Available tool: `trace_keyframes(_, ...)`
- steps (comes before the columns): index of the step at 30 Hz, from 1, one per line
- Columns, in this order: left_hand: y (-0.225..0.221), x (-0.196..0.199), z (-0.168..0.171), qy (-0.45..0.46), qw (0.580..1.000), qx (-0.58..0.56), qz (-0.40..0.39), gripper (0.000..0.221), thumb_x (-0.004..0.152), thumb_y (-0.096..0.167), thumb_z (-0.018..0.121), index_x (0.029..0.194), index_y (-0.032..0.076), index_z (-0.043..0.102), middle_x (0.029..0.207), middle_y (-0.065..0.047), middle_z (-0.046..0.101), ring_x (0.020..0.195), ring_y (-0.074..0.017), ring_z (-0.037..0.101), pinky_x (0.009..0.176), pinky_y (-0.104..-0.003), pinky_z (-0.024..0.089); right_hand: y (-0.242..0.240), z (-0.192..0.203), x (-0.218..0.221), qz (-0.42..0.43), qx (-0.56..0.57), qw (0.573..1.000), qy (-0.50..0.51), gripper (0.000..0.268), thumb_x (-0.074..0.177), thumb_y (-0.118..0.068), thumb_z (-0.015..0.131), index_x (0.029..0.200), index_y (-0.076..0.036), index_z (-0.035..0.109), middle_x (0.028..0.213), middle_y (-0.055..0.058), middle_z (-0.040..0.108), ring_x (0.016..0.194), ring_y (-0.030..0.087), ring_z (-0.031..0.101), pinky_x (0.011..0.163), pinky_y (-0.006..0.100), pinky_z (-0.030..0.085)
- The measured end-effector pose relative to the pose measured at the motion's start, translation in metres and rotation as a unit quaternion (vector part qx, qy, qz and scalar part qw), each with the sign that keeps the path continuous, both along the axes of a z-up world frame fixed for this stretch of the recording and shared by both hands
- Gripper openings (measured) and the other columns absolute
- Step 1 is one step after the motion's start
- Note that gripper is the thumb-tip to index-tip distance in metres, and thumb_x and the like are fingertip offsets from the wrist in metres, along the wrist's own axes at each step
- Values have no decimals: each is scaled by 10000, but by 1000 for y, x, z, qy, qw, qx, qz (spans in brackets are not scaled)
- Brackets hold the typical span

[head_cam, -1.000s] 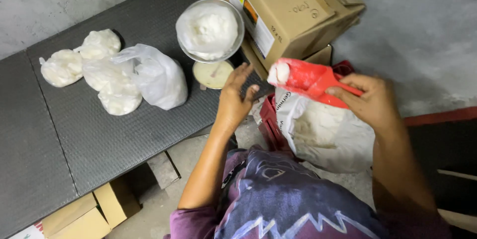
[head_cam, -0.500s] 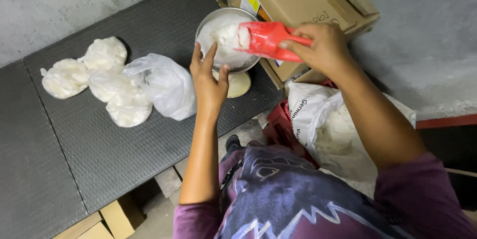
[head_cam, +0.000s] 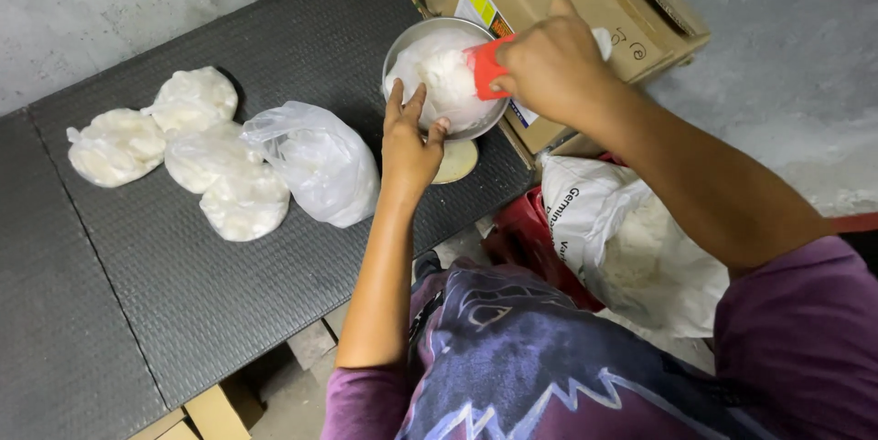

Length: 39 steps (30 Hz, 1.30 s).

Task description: Measuring and packaging white powder into plastic bags using a scale and a scoop.

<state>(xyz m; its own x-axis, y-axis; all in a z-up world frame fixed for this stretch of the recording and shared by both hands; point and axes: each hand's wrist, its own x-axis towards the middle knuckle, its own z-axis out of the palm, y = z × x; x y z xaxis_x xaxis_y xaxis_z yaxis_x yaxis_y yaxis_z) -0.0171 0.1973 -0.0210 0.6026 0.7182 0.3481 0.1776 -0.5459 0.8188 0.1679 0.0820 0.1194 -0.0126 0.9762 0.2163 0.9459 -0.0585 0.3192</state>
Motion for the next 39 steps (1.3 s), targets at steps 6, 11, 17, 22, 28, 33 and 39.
trace_keyframes(6,0,-9,10,-27,999,-24,-30,588,888,146,776,1427,12,583,1586,-326,361,1422,-475,453,1144,-446,428,15,8,-19,-8,-40,985,-167,167,849,-252,756,696,-193,729,656,68,694,645,219,680,930,410,396)
trace_keyframes(11,3,-16,20,-29,998,-28,-39,574,907,154,773,1430,18,579,1590,-317,364,1442,-479,433,1161,-456,416,10,22,-26,23,12,989,-147,150,825,-317,761,770,-179,740,691,52,695,685,215,679,928,403,392)
trace_keyframes(17,5,-20,31,-27,997,-42,-55,571,912,155,763,1439,37,577,1605,-298,358,1452,-469,424,1167,-455,410,4,26,-34,12,-15,995,-96,234,838,-395,785,788,-169,751,684,60,706,681,226,688,908,399,385)
trace_keyframes(22,3,-21,28,-41,997,-27,-61,566,922,155,762,1444,35,577,1608,-295,368,1454,-470,440,1176,-461,407,-15,27,-22,-2,24,999,-34,269,844,-410,806,854,-146,758,716,66,699,722,232,685,881,413,401)
trace_keyframes(28,-9,-24,44,-47,998,38,-25,543,944,169,761,1444,49,586,1588,-283,404,1434,-457,456,1195,-488,384,-55,8,-5,-46,123,989,64,337,947,-417,840,881,-100,746,825,86,712,727,285,647,849,416,427)
trace_keyframes(33,-40,-18,59,-59,996,63,-10,505,973,168,730,1452,85,591,1594,-237,441,1459,-421,467,1226,-486,377,-100,-16,-5,-133,234,908,320,306,969,-285,860,1037,-7,754,789,149,676,700,239,662,698,349,509)
trace_keyframes(39,-96,1,58,-68,994,39,-70,497,960,130,717,1444,96,605,1591,-241,454,1447,-420,473,1229,-486,362,-148,-53,-6,-215,285,806,473,203,987,-165,836,956,6,731,728,50,680,648,28,532,602,258,450)
